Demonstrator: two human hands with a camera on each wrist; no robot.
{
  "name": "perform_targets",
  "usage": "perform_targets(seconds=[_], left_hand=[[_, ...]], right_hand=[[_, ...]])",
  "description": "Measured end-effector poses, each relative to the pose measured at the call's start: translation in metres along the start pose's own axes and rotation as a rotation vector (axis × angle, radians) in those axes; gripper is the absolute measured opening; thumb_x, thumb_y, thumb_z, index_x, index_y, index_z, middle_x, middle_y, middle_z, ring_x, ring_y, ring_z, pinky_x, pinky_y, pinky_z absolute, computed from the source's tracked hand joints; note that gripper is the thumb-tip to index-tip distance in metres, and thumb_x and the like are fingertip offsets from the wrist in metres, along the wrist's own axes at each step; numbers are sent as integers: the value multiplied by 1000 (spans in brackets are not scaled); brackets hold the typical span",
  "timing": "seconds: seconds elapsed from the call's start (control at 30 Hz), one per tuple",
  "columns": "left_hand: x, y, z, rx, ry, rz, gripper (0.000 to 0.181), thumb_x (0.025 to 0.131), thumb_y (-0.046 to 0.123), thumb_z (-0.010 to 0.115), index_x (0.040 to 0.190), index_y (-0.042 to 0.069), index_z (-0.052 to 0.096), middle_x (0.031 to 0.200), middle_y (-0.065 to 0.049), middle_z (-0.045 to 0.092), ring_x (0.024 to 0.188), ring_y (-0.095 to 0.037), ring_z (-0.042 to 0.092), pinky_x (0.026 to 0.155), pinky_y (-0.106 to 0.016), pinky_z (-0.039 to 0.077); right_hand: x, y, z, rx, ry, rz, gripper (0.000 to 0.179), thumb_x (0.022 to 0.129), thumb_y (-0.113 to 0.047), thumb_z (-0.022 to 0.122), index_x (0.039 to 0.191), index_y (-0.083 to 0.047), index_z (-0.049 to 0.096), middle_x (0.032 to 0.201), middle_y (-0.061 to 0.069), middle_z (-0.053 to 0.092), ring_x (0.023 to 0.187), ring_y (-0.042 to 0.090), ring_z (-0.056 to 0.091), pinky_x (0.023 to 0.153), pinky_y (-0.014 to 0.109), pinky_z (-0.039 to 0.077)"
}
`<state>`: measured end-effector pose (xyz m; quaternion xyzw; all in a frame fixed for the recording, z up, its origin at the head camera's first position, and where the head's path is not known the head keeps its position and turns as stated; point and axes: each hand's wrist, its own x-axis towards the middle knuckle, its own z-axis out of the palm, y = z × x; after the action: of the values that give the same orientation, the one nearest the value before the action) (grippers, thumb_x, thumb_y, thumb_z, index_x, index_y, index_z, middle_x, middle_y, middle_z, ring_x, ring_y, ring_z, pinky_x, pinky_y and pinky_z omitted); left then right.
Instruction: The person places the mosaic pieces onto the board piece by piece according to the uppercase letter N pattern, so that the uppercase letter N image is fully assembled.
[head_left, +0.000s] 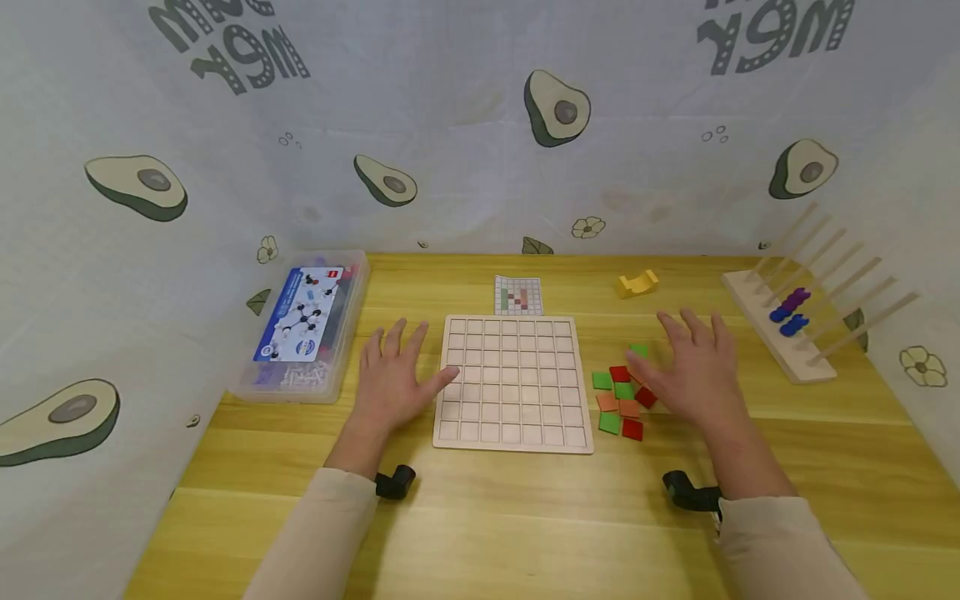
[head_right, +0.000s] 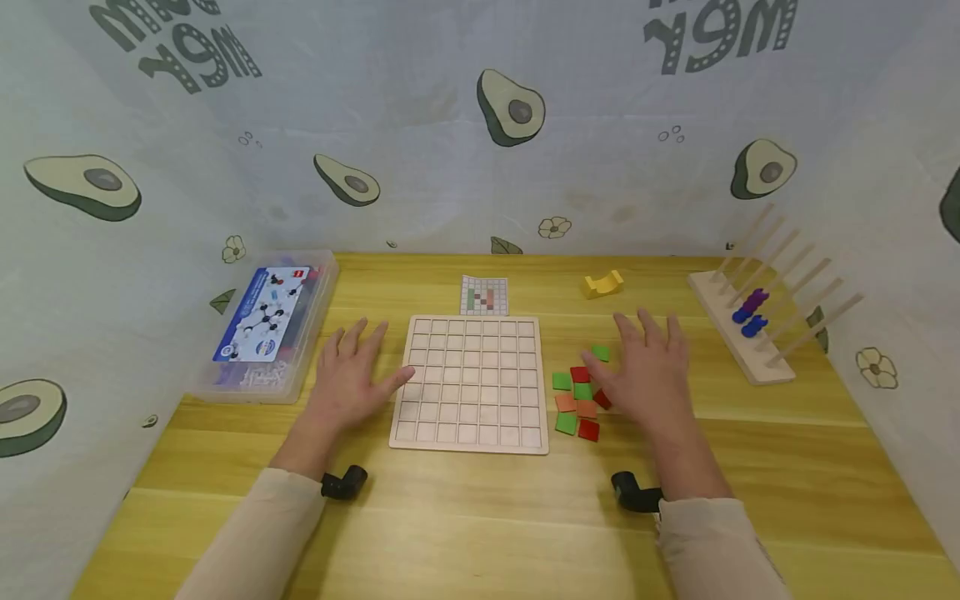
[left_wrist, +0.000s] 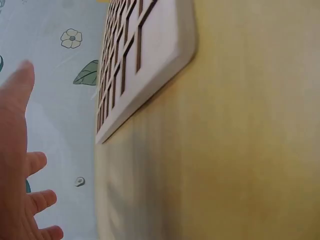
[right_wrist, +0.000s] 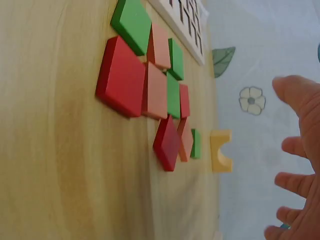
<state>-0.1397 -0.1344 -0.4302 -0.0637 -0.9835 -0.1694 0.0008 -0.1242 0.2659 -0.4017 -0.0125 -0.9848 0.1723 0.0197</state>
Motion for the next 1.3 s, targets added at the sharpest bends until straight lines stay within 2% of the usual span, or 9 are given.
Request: perform_targets(seconds=[0.1,0.17,0.3,0.5,0.63,0.77,0.93,1.1,1.3], left_hand=[[-2,-2,5,-74,24,14,77,97,64,52,158,19,39,159,-21,37,142,-49,34,113,-65,33],[-2,-3,9,-117,32,12,70,99,58,55,156,18,44,151,-22,44,133,-48,40,107,-63,38],[-4,-3,17,-215,22,-22,62,101,50,57,154,19,47,141,-21,52,121,-43,45,100,-57,40],[-4,-4,31,-368,39,-74,51,102,40,60,148,20,55,125,-14,59,111,-35,46,98,-53,36],[-6,-6,38,-406,77,-81,42,102,33,60,142,21,62,113,-11,62,105,-32,47,97,-53,33],[-8,-8,43,-382,131,-65,36,101,32,61,134,21,69,108,-9,63,98,-29,48,92,-50,34],[-10,-8,50,-312,183,-60,34,99,36,65,129,23,73,109,-7,65,99,-28,51,90,-47,36],[-12,-7,53,-291,212,-48,37,96,36,69,131,24,72,106,-5,65,98,-29,51,90,-48,36],[-11,-8,54,-278,219,-37,34,96,36,69,128,25,74,104,-4,64,97,-28,51,86,-45,35]], right_hand=[[-1,7,-1,46,-12,33,77,99,-52,58,151,2,40,153,38,32,142,59,22,113,73,22],[-2,10,0,83,-49,66,74,101,-52,56,148,3,43,145,38,40,132,59,35,105,72,35],[-3,18,5,150,-167,132,76,101,-56,53,147,5,45,135,36,49,117,52,49,92,64,48],[-4,25,16,184,-236,173,73,100,-56,56,142,4,50,124,29,60,101,40,57,81,49,52],[-4,24,22,168,-245,167,65,99,-51,60,135,3,56,112,22,65,89,30,57,71,34,47],[-4,23,25,145,-228,172,57,99,-47,63,129,2,60,105,19,66,85,27,56,67,30,42],[-5,22,28,139,-205,192,53,98,-45,64,125,0,61,102,17,65,83,27,55,66,30,41],[-6,19,30,142,-192,217,48,97,-41,66,122,0,62,102,18,65,83,28,55,66,30,41],[-6,19,30,146,-169,200,46,97,-37,66,121,2,63,100,19,68,83,28,57,67,30,41]])
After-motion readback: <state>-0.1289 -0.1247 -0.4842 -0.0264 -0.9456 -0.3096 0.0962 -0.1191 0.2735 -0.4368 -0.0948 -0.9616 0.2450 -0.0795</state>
